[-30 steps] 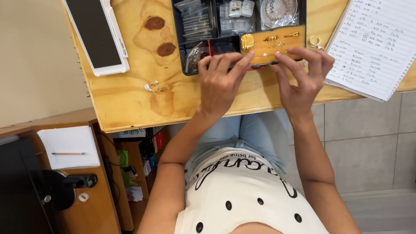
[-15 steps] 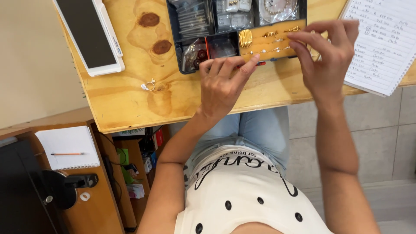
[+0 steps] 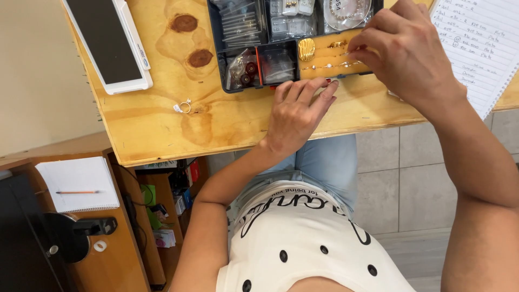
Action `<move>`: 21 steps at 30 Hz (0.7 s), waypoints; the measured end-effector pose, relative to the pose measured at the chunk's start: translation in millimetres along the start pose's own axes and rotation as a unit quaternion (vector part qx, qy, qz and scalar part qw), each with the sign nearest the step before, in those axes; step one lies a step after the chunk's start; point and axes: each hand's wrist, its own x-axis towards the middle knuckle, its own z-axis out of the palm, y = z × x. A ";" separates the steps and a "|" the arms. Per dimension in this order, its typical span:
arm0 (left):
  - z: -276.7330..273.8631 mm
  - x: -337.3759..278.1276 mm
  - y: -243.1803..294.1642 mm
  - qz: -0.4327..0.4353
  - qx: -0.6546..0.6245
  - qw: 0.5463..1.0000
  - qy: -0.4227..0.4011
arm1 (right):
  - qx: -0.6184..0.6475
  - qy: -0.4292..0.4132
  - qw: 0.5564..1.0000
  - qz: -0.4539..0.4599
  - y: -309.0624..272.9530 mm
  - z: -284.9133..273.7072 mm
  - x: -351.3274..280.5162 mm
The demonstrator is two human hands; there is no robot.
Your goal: Sorting and organizing small jewelry components like beads, pins, and earrings into a multi-compartment plastic tray.
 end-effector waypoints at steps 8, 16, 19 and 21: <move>7.5 24.2 7.7 0.019 0.047 0.999 0.007 | 0.222 0.032 0.959 0.175 14.2 -42.5 -35.8; 32.3 41.4 18.5 0.005 0.067 0.997 -0.033 | 0.233 0.053 0.958 0.157 11.0 -20.7 -36.3; 32.8 41.7 20.0 -0.007 0.071 0.997 -0.041 | 0.229 0.055 0.959 0.154 9.6 -18.3 -35.3; 34.4 42.0 20.2 -0.009 0.067 0.997 -0.045 | 0.225 0.053 0.961 0.151 9.7 -18.5 -35.2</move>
